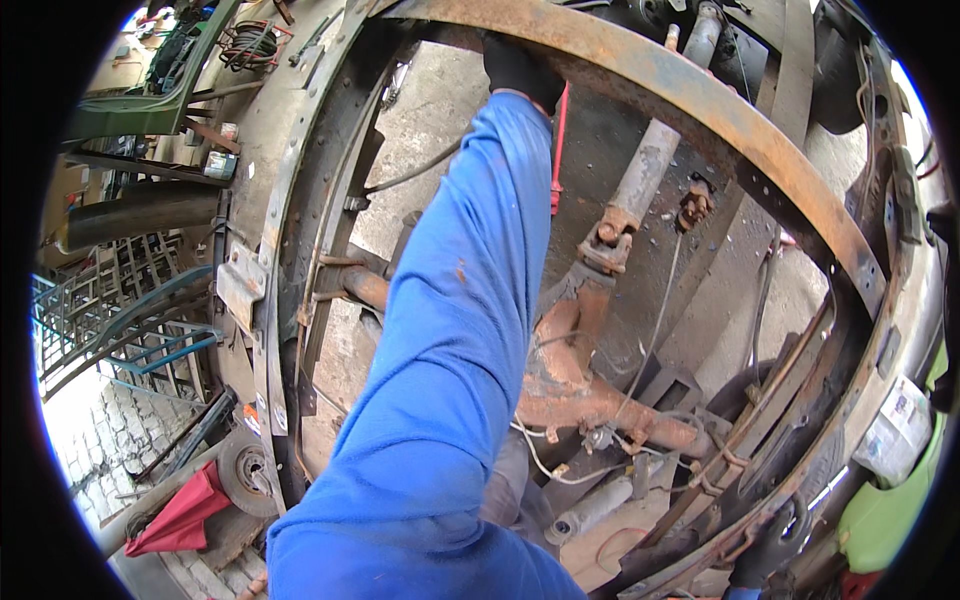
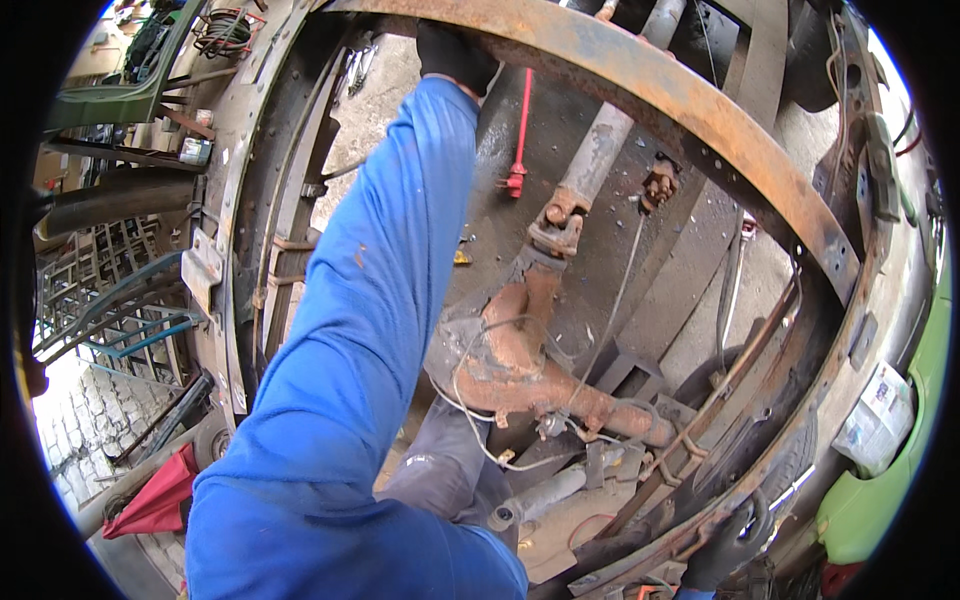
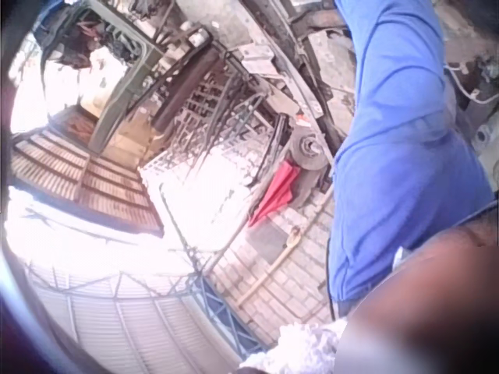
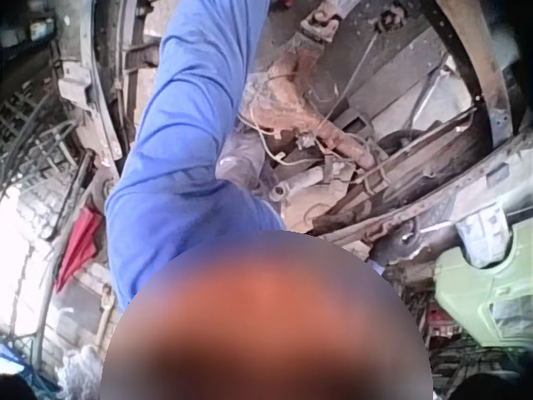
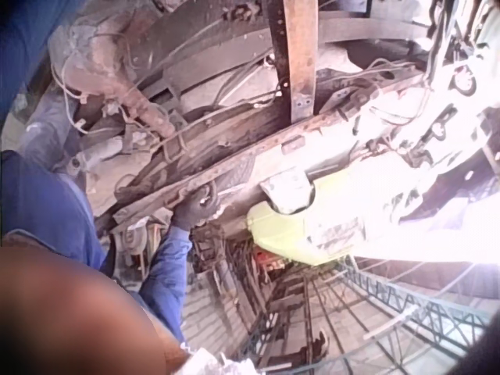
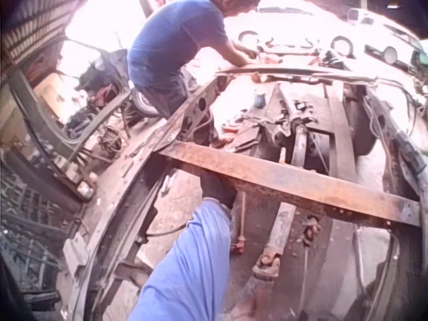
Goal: The person uses a socket wrench to loosen and remove bolts from a vehicle chassis. They then lift and remove a curved metal frame component from the chassis.
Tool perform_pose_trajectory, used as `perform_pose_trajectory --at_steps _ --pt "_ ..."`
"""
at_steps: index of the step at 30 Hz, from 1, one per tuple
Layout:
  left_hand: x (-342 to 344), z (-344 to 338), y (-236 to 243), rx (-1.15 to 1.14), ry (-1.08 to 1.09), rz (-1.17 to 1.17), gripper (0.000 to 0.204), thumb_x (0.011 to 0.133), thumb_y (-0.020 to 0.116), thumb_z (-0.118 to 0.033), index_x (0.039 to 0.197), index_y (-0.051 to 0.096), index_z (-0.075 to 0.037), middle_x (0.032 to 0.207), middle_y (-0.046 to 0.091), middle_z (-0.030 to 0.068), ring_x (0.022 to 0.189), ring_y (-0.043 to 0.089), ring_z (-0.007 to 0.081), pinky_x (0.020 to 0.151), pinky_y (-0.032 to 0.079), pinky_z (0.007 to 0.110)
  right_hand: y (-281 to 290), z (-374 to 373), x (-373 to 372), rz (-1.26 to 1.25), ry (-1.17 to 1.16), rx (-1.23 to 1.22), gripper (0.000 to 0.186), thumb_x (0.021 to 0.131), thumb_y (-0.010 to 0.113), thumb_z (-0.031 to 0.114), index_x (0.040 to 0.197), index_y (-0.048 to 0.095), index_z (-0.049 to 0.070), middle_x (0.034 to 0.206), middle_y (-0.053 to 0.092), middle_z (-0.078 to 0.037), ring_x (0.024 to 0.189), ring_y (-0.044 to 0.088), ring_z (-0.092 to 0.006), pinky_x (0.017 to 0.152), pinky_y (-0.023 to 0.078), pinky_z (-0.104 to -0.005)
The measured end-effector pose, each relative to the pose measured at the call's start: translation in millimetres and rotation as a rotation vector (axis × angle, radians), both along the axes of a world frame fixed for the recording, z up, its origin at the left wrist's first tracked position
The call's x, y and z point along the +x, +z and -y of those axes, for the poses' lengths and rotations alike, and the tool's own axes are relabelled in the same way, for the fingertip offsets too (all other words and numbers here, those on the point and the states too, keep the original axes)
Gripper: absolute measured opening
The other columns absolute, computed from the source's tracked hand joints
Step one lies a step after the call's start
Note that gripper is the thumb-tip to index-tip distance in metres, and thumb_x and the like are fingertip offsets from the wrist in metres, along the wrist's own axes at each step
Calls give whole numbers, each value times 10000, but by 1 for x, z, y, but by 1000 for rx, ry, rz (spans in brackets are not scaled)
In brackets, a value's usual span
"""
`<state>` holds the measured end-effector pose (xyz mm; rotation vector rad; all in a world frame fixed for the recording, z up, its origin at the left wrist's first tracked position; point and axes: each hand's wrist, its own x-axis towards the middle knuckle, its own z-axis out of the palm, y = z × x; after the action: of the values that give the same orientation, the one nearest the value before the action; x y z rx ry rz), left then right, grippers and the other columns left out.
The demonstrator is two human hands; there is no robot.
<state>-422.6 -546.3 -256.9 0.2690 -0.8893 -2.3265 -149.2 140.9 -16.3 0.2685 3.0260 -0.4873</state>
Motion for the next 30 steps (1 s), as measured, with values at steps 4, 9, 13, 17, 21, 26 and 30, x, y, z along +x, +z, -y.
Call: perform_pose_trajectory --at_steps 4,9,13,17,21,26,30 --pt "3 3 2 -4 -101 -91 602 1104 363 -538 1542 533 -162 1549 595 52 1444 508 287 1217 382 474 0 3 -2 -24 -48 -47 301 1053 562 163 1249 688 -28 1189 659 -137 1138 603 -276 1025 466 -431" --pt "-2 3 6 82 76 71 493 1124 354 -450 1464 563 -161 1504 623 37 1392 555 261 1191 395 445 12 23 -8 87 -159 -132 517 1056 630 398 1286 705 -59 1269 716 -180 1146 661 -299 1002 548 -432" --pt "-3 -6 7 160 96 96 581 1116 338 -542 1527 518 -174 1535 592 20 1399 546 240 1209 369 434 17 32 -8 35 -117 -105 528 1030 671 431 1230 749 -52 1177 730 -190 1069 669 -322 931 564 -449" --pt "0 -8 11 155 62 72 589 1114 342 -569 1508 533 -175 1536 577 31 1381 561 239 1172 419 437 12 20 -5 57 -101 -67 409 1057 607 295 1251 724 -45 1233 708 -177 1144 646 -316 1024 514 -451" --pt "4 -10 15 233 59 141 615 1104 362 -611 1485 544 -163 1488 589 48 1361 564 236 1154 441 432 3 2 -2 26 -60 -42 301 1048 592 168 1252 704 -23 1226 685 -122 1149 632 -255 1033 480 -413" --pt "39 -50 24 288 -31 268 615 1090 404 -647 1393 588 -145 1249 698 74 1044 678 263 936 556 461 -2 -3 2 18 -102 -133 295 1047 586 155 1251 703 -21 1227 681 -118 1161 629 -256 1044 483 -413" --pt "113 -111 50 414 -99 568 519 1109 484 -558 1291 624 -93 1072 714 91 916 705 269 857 583 497 -3 -1 0 15 -88 -148 295 1048 571 142 1255 700 -24 1218 665 -117 1150 621 -246 1033 487 -406"
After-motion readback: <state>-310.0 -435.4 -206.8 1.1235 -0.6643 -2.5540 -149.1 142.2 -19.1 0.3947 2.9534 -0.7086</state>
